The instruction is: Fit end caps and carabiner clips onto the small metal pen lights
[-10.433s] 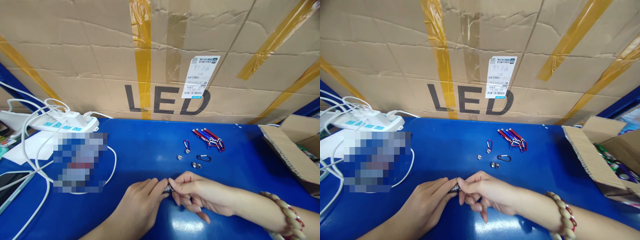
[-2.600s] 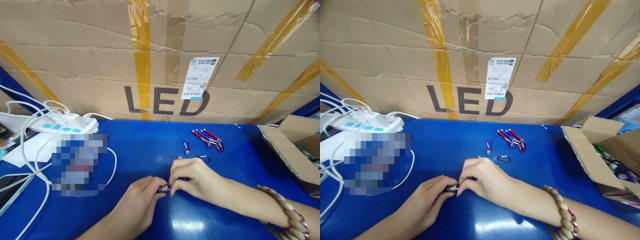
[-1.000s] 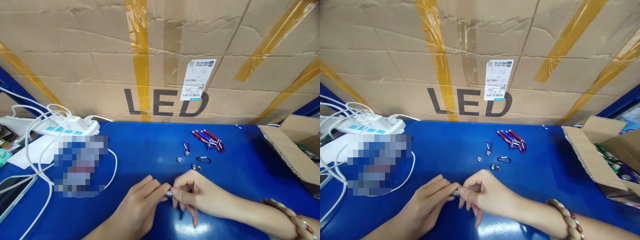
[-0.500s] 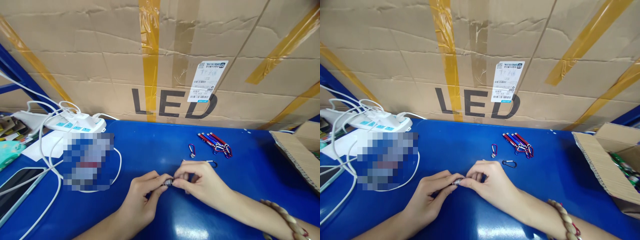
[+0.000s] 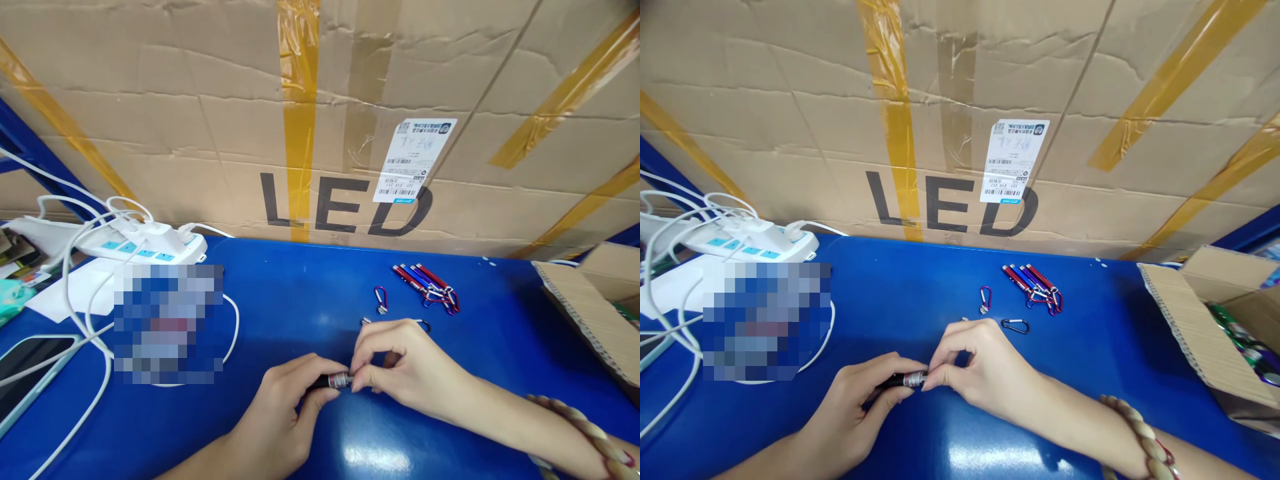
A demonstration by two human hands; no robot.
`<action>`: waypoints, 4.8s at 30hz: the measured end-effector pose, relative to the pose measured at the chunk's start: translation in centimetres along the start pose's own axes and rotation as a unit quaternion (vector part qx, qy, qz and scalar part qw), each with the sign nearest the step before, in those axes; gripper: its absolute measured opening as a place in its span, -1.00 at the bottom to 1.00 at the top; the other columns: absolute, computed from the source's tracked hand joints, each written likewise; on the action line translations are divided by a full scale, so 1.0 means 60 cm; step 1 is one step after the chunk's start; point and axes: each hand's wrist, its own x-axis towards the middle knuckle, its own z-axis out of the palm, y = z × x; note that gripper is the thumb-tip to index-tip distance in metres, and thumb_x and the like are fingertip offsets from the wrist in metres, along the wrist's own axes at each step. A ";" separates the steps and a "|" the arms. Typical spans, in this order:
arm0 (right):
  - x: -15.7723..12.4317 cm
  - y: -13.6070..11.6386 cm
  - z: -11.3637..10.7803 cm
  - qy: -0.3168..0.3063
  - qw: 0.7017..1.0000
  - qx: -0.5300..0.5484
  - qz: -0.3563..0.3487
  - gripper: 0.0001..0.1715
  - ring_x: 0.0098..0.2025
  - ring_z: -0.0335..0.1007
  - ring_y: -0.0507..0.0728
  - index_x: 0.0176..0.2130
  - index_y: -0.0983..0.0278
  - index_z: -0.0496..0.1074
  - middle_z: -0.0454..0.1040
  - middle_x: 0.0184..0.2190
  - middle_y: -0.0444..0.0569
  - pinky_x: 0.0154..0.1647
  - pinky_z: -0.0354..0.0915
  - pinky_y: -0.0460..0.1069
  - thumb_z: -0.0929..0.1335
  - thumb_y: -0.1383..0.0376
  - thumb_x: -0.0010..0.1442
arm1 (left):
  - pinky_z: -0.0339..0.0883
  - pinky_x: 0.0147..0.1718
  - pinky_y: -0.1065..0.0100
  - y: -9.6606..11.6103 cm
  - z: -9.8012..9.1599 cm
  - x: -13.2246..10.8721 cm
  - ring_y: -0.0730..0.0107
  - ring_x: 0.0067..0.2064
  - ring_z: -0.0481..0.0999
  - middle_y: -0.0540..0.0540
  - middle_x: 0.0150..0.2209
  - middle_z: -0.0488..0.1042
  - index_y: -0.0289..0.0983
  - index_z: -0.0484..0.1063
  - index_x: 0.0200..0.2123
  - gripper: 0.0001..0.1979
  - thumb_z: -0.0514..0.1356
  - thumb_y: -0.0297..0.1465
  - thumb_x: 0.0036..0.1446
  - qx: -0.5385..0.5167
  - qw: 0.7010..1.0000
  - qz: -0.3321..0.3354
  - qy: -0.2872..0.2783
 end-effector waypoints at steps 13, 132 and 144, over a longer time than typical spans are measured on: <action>0.005 -0.010 0.002 -0.051 0.998 -0.023 0.003 -0.73 -0.55 0.29 -0.03 -0.56 0.38 0.44 0.35 -0.56 -0.09 -0.55 0.24 -0.13 0.34 0.30 0.12 | 0.34 -0.39 0.53 -0.012 -0.009 0.003 0.48 -0.42 0.45 -0.02 -0.39 0.46 -0.25 0.34 -0.08 -0.72 0.04 -0.61 0.18 0.063 0.994 0.092 0.010; -0.017 -0.008 0.029 0.016 0.876 -0.411 -0.252 -0.61 -0.31 0.46 0.15 0.03 0.50 0.35 0.47 -0.34 0.06 -0.45 0.44 0.00 0.20 0.36 0.28 | 0.10 -0.56 0.43 0.013 -0.009 0.014 0.48 -0.55 0.15 0.10 -0.56 0.16 -0.19 0.08 -0.48 -0.79 -0.04 -0.29 0.20 -0.091 0.979 -0.180 0.034; -0.007 0.008 0.024 -0.051 0.919 -0.323 -0.218 -0.69 -0.47 0.31 0.05 -0.17 0.39 0.41 0.35 -0.47 -0.05 -0.49 0.28 -0.09 0.14 0.32 0.33 | 0.03 -0.50 0.39 0.009 -0.011 0.015 0.46 -0.50 0.06 0.09 -0.52 0.08 -0.21 0.11 -0.47 -0.72 0.00 -0.19 0.21 -0.182 0.956 -0.229 -0.033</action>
